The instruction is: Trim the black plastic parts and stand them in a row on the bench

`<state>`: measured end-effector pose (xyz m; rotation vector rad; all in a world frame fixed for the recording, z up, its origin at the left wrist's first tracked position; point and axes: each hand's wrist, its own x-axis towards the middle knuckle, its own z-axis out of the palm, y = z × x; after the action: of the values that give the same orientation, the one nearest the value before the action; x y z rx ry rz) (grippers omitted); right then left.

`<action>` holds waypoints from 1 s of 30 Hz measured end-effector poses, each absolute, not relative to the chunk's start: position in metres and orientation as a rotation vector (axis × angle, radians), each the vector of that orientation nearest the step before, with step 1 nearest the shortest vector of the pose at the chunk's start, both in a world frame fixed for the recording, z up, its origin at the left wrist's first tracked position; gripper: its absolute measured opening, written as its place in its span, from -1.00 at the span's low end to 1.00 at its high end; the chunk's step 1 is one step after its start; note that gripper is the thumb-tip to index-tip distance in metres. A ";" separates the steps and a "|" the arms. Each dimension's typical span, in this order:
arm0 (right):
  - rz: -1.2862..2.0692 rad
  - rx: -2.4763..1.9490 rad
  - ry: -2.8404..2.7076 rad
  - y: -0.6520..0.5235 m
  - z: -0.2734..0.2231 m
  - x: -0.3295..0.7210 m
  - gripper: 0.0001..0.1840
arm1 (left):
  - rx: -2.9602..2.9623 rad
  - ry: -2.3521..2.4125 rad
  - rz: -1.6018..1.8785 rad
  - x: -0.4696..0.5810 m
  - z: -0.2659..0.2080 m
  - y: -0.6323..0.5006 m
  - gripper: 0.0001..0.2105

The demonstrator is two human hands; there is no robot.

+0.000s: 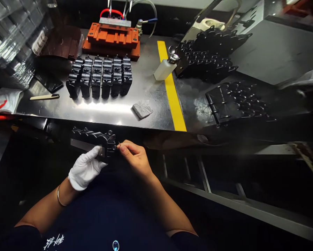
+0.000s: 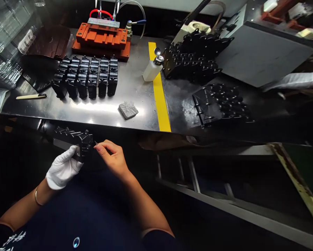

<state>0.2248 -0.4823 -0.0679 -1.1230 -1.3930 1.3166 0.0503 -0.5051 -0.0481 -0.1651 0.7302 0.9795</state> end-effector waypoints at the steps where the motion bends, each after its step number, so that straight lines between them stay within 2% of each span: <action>1: 1.344 -1.129 -1.372 -0.484 -0.069 0.222 -0.60 | -0.133 0.729 0.973 0.051 -0.049 -0.506 -0.58; 12: 1.217 -1.177 -0.867 -0.513 -0.103 0.176 -0.56 | -0.251 0.506 0.864 0.053 -0.062 -0.512 -0.60; 18: 1.110 -1.183 -0.729 -0.504 -0.100 0.185 -0.56 | -0.348 0.498 0.837 0.057 -0.057 -0.515 -0.50; 20: 1.076 -1.152 -0.824 -0.501 -0.096 0.195 -0.59 | -0.385 0.523 0.849 0.057 -0.053 -0.514 -0.49; 26: 0.826 -1.054 -1.657 -0.497 -0.074 0.229 -0.76 | -0.466 0.670 0.912 0.052 -0.037 -0.502 -0.54; 30: 0.714 -1.002 -1.788 -0.494 -0.068 0.235 -0.80 | -0.463 0.756 0.899 0.051 -0.029 -0.501 -0.58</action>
<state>0.2351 -0.4943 -0.0681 -1.0021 -1.7880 0.7143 0.0515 -0.5009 -0.0293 -0.4628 0.7562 0.8994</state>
